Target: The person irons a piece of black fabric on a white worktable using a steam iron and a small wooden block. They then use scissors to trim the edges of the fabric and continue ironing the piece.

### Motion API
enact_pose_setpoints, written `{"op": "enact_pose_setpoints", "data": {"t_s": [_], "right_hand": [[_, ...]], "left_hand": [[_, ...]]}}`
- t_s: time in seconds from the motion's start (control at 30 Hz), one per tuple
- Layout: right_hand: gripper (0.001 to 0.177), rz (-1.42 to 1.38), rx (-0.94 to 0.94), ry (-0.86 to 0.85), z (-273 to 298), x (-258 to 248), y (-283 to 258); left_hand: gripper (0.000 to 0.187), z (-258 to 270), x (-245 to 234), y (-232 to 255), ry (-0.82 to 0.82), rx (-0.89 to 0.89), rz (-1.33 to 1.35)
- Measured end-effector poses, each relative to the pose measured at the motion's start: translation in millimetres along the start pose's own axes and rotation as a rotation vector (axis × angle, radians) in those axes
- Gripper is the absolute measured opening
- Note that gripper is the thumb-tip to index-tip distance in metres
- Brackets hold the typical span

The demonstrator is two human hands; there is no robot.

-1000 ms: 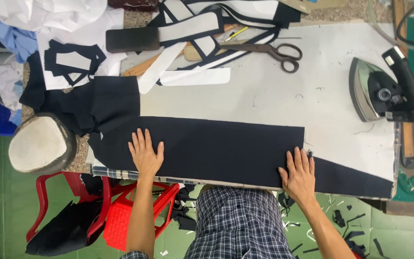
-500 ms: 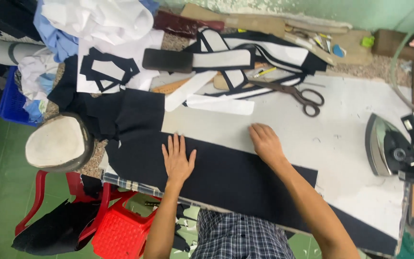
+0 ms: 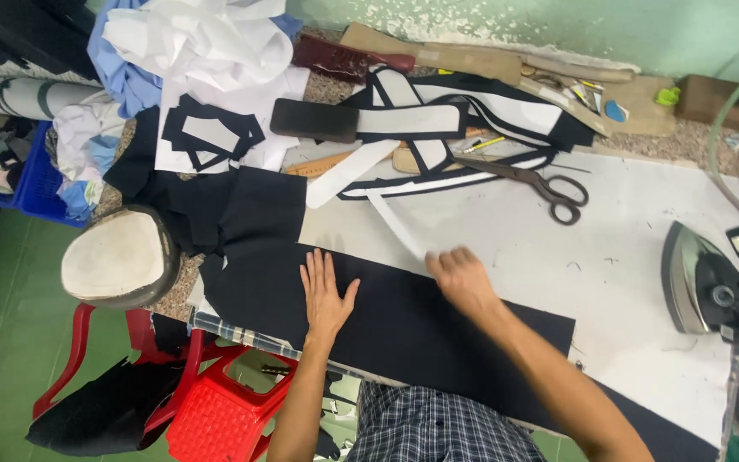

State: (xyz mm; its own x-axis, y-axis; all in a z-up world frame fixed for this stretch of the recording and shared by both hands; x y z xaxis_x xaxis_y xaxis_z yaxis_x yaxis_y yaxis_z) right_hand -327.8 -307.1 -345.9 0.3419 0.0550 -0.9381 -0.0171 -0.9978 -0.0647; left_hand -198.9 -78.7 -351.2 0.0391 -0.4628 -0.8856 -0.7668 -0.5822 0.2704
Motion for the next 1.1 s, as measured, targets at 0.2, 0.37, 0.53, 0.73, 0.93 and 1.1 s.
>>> {"op": "enact_pose_setpoints", "data": {"t_s": [0.2,0.37,0.53,0.73,0.93,1.1], "right_hand": [[0.042,-0.286,-0.003,0.043,70.1,-128.2,-71.0],[0.074,-0.748,0.606,0.076,91.6,-187.0,-48.1],[0.037,-1.121,0.969,-0.310,161.9,-118.5,-63.1],[0.022,-1.204,1.254,-0.438,210.3,-129.8,-36.8],[0.023,-1.096,1.292,-0.557,230.3,-113.2,-28.9],[0.022,-1.051,1.216,-0.532,216.0,-108.8,-30.5]], "left_hand": [[0.060,27.9,-41.3,170.9,-0.101,0.605,0.195],[0.004,32.9,-52.0,187.1,-0.248,0.108,0.847],[0.021,79.1,3.9,168.0,-0.224,-0.800,1.458],[0.018,105.6,37.1,108.8,-0.051,-1.034,1.374],[0.027,116.7,28.0,126.8,-0.170,-1.076,1.443],[0.097,124.8,29.4,169.8,-0.364,-0.875,1.685]]}}
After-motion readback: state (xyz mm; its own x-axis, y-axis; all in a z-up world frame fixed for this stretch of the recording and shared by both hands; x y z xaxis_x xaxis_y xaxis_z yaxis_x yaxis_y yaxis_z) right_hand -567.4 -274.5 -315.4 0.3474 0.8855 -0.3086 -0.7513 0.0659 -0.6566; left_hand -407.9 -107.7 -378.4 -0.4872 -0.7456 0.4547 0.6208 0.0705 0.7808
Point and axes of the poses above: each hand's wrist, its own z-axis away from the middle knuckle, its own x-axis out of the palm, y = z × x, the point moved 8 cm from there along -z, towards the middle knuckle, and after that the axes turned 6 degrees about x, right-handed, at the moved point
